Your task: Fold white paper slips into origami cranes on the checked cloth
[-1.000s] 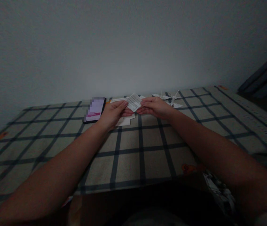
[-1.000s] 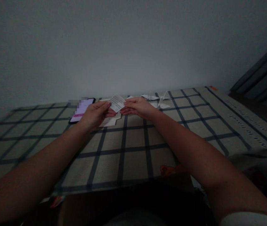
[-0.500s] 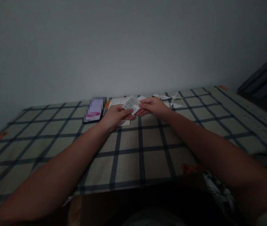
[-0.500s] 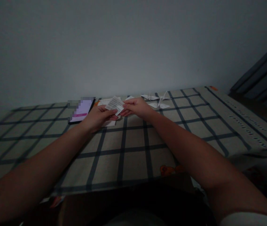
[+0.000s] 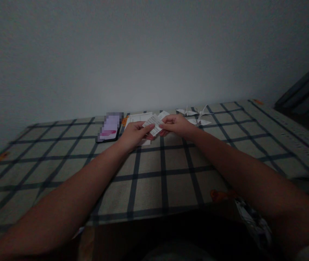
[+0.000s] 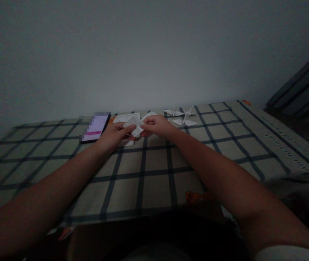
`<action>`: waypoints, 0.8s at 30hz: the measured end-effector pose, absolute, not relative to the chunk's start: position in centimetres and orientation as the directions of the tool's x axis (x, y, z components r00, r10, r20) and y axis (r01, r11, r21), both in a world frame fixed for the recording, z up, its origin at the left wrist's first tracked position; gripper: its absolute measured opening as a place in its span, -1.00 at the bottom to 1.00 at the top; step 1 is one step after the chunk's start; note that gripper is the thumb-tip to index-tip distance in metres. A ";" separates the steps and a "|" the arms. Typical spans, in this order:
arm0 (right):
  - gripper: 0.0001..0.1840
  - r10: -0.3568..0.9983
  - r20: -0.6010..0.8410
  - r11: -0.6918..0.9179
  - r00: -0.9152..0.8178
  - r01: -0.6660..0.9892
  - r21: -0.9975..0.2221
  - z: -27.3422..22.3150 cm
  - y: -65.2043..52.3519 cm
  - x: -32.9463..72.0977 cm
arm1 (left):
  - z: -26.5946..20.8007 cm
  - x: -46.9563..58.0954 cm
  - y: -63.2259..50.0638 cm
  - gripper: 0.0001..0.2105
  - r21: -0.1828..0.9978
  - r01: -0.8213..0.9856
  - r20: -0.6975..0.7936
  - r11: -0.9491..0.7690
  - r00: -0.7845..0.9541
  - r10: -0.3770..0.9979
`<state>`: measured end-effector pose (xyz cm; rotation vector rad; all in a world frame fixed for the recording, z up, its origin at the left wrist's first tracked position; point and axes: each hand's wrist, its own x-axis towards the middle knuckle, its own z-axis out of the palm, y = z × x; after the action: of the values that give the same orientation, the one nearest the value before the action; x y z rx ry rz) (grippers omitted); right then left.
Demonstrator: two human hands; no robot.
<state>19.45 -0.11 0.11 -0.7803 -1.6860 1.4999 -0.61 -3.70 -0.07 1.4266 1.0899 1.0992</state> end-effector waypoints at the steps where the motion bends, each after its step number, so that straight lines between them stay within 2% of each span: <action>1: -0.91 0.835 0.131 0.129 -0.535 -0.042 -0.991 0.1 -0.1 19.4 | 0.1 -0.6 -3.8 -0.64 0.987 0.101 0.104 -0.124 0.179 0.978; 5: -0.83 0.843 0.137 0.105 -0.520 -0.091 -0.990 0.1 -0.1 19.3 | 0.2 -0.7 -3.8 -0.67 0.989 0.104 0.086 -0.103 0.160 0.983; 8: -0.88 0.839 0.146 0.104 -0.524 -0.109 -0.989 -0.1 0.1 19.2 | -0.1 -0.8 -3.6 -0.70 0.998 0.026 0.059 -0.064 0.171 0.984; 15: -0.82 0.848 0.180 0.116 -0.499 -0.158 -0.981 -0.5 0.5 19.1 | 0.3 -0.7 -3.8 -0.69 0.991 -0.109 0.092 -0.074 0.177 0.980; 24: -0.84 0.846 0.102 0.058 -0.524 -0.100 -0.993 0.1 -0.1 19.5 | 0.5 -0.7 -4.0 -0.66 0.990 0.034 0.129 -0.135 0.139 0.982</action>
<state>19.47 -0.07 0.09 -0.7688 -1.5752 1.5711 -0.70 -4.00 0.48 1.3993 1.0727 1.1812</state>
